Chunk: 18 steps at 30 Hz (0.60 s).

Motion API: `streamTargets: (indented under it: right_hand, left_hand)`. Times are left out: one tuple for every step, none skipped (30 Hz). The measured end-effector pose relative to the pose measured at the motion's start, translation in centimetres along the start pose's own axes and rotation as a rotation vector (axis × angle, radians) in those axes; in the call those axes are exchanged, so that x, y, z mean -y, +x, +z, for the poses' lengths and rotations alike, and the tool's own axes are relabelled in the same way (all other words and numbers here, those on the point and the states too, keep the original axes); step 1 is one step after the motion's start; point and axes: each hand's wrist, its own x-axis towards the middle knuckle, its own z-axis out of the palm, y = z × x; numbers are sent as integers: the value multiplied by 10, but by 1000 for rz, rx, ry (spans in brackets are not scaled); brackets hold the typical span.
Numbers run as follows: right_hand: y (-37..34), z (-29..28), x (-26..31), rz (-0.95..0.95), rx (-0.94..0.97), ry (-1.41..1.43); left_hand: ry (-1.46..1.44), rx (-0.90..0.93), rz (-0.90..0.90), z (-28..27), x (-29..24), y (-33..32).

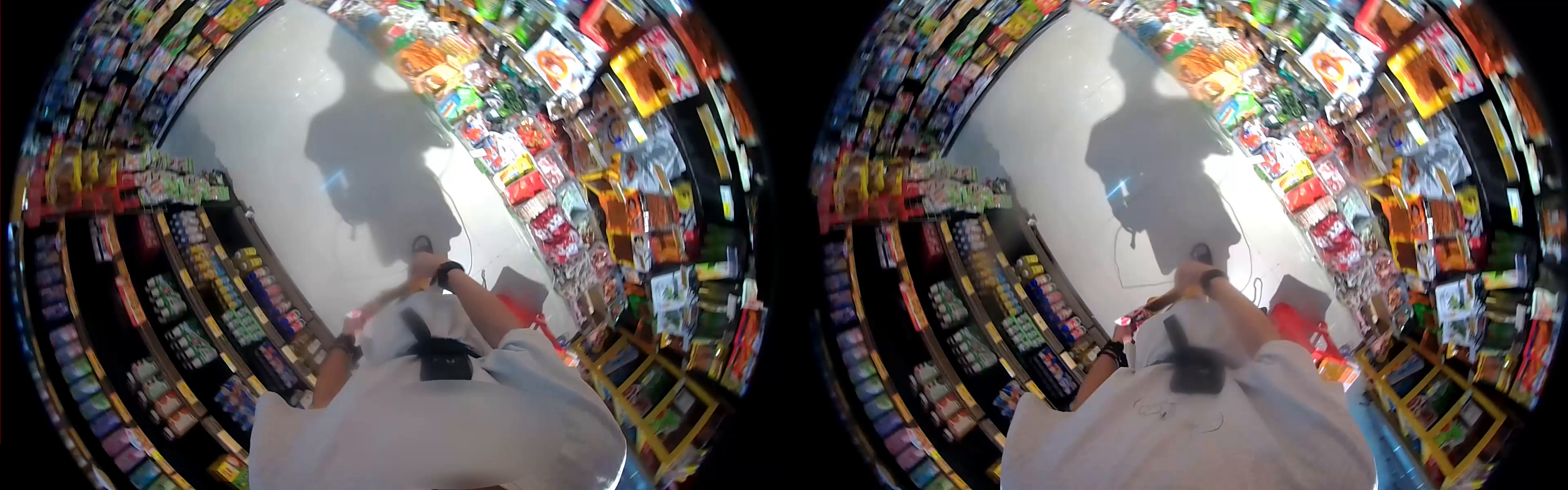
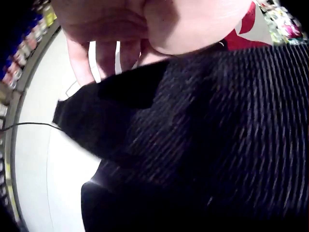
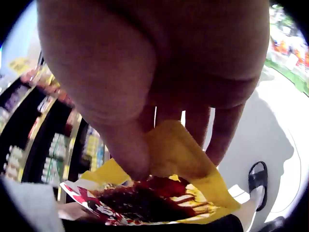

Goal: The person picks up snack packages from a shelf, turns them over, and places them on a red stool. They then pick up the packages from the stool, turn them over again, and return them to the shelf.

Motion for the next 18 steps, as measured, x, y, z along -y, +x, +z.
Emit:
streamTargets:
  right_hand:
    - [7, -5, 18, 15, 60, -5]
    - [22, 2, 22, -119, 96, -240]
    - [32, 14, 15, -215, 36, -276]
    - [41, 26, 4, -312, -26, -311]
    - [53, 39, -8, -305, 3, -272]
    - [64, 49, -22, -286, 21, -230]
    - [66, 45, -38, -241, 21, -187]
    - [42, 2, -11, -134, 111, -154]
    - [43, 3, -30, -112, 57, -116]
    - [44, 4, -50, -92, 2, -77]
    - [45, 6, -72, -74, -54, -37]
    - [66, 6, -98, 48, 13, 59]
    - [25, -21, -91, 25, -152, 84]
    - [-9, -42, -80, -8, -309, 108]
    - [49, -16, -148, 53, -226, 83]
    - [3, -66, -108, 179, -132, 42]
    - [-8, -76, -120, 181, -206, 85]
    - [-13, -79, -138, 183, -279, 129]
  left_hand:
    - [272, -21, 87, -23, 43, 2]
    - [527, -137, 22, -11, 48, -12]
    - [642, -213, -20, 3, 46, -25]
    - [670, -253, -42, 14, 48, -33]
    - [667, -283, -40, 22, 51, -39]
    - [668, -306, -38, 27, 51, -41]
    - [668, -314, -25, 32, 51, -37]
    - [664, -309, -8, 35, 51, -27]
    - [665, -297, 11, 37, 45, -15]
    - [663, -278, 44, 39, 35, 4]
    - [658, -266, 75, 50, 16, 19]
    - [645, -258, 109, 55, -5, 37]
    - [577, -250, 193, 69, -28, 49]
    - [510, -235, 277, 83, -52, 60]
    - [597, -268, 208, 92, -80, 74]
    - [634, -240, 243, 96, -100, 96]
    - [671, -216, 277, 100, -119, 119]
    - [707, -190, 311, 107, -140, 141]
